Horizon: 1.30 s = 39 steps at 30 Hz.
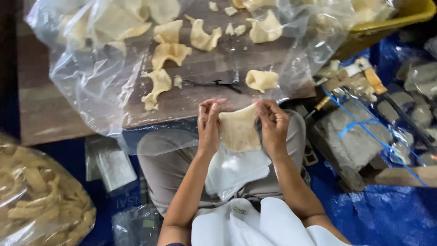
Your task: Manually filling small plastic bags with food pieces and sealing them with a heat sealer.
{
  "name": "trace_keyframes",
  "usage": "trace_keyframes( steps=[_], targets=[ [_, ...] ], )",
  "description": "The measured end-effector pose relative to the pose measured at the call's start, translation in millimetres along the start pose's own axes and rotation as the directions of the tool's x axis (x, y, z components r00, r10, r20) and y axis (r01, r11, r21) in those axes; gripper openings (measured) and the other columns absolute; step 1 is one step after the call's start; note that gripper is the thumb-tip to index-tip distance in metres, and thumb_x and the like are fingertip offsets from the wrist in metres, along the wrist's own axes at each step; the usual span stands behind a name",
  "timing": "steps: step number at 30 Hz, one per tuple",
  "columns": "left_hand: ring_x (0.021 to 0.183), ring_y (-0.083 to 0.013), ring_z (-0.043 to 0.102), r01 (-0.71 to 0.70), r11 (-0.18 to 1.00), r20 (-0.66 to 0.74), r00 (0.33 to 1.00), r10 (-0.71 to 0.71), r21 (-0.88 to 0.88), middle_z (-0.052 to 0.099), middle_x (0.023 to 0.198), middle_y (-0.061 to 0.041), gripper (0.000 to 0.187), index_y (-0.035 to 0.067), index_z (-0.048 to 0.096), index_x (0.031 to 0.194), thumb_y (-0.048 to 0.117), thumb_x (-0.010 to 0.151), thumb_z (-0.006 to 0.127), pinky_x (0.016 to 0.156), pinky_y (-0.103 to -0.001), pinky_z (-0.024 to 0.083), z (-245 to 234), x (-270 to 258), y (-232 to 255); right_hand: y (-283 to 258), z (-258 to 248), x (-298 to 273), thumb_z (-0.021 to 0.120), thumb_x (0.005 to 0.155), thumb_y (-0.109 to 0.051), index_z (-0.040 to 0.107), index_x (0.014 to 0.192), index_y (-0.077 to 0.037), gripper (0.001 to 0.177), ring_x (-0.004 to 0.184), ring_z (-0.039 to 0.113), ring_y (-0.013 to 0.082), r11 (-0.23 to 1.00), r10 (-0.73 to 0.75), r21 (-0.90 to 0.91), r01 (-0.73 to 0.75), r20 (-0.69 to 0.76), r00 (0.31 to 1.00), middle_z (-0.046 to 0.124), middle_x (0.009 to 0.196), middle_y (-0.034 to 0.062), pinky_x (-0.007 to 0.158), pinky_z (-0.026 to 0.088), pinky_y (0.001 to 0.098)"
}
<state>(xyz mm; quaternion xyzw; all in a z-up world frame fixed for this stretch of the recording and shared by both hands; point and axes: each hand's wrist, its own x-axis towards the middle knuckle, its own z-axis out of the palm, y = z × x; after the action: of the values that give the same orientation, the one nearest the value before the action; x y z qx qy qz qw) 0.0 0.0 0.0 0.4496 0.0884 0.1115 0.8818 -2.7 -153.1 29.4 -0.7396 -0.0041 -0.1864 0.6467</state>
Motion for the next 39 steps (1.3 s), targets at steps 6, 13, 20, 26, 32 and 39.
trace_keyframes(
  steps=[6,13,20,26,32,39],
  targets=[
    [0.099,-0.018,0.073,-0.196,0.961,0.151,0.974,0.169,0.192,0.074,0.102,-0.013,0.021,0.007,0.064,0.098,0.024,0.107,0.057,0.087,-0.028,0.056,56.1,-23.3,-27.9,-26.4,-37.0,-3.9,0.058,0.108,-0.014,0.076,0.107,-0.006,0.019,0.087,0.069,0.0206,0.95,-0.279,-0.197,0.244,-0.18,0.943,0.072,0.092,0.0103,0.081,0.053,0.0345],
    [0.097,-0.0168,0.071,-0.248,0.919,0.218,0.958,0.186,0.306,0.074,0.101,-0.012,0.016,0.005,0.065,0.1,0.018,0.107,0.058,0.092,-0.034,0.056,97.1,-38.2,-58.7,-0.1,-88.9,1.2,0.059,0.106,-0.006,0.079,0.106,-0.001,0.02,0.086,0.073,0.024,0.826,-0.487,-0.455,0.333,-0.277,0.828,0.073,0.093,0.0075,0.078,0.058,0.0312],
    [0.06,-0.0141,0.07,0.015,1.0,0.031,0.999,-0.016,0.023,0.067,0.075,-0.006,0.024,0.012,0.055,0.089,0.024,0.109,0.052,0.06,-0.024,0.057,137.8,-40.0,-86.3,6.2,-130.3,-6.3,0.06,0.106,-0.009,0.071,0.094,-0.002,0.018,0.082,0.067,0.0186,0.928,-0.318,-0.317,0.194,-0.406,0.857,0.069,0.086,0.0088,0.078,0.054,0.032],
    [0.071,-0.0133,0.071,0.002,0.99,0.223,0.974,-0.034,0.143,0.072,0.084,-0.011,0.016,0.002,0.066,0.096,0.017,0.103,0.065,0.068,-0.028,0.06,155.8,-31.0,-83.8,1.4,-176.9,-11.6,0.061,0.105,-0.01,0.058,0.104,-0.003,0.008,0.084,0.07,0.0177,0.984,-0.156,-0.141,0.107,-0.405,0.901,0.07,0.091,0.0113,0.082,0.054,0.0323],
    [0.089,-0.0257,0.077,0.256,0.951,0.433,0.848,-0.307,0.173,0.074,0.093,-0.02,0.022,-0.008,0.069,0.116,0.006,0.099,0.067,0.085,-0.036,0.062,164.0,-16.3,-89.8,-6.1,-220.6,-18.0,0.064,0.1,-0.003,0.073,0.104,-0.002,0.01,0.088,0.064,0.0068,0.993,0.047,-0.082,-0.084,-0.375,0.926,0.07,0.087,0.0068,0.082,0.056,0.0267],
    [0.096,-0.0169,0.074,0.115,0.875,0.679,0.586,-0.442,0.471,0.078,0.099,-0.02,0.036,0.003,0.075,0.119,0.007,0.084,0.083,0.09,-0.029,0.06,191.8,-3.7,-71.8,-10.5,-268.2,-30.8,0.082,0.081,0.008,0.074,0.109,0.006,0.03,0.088,0.068,0.0134,0.992,0.104,-0.02,-0.123,-0.408,0.907,0.07,0.088,0.0162,0.08,0.059,0.032]
  ],
)
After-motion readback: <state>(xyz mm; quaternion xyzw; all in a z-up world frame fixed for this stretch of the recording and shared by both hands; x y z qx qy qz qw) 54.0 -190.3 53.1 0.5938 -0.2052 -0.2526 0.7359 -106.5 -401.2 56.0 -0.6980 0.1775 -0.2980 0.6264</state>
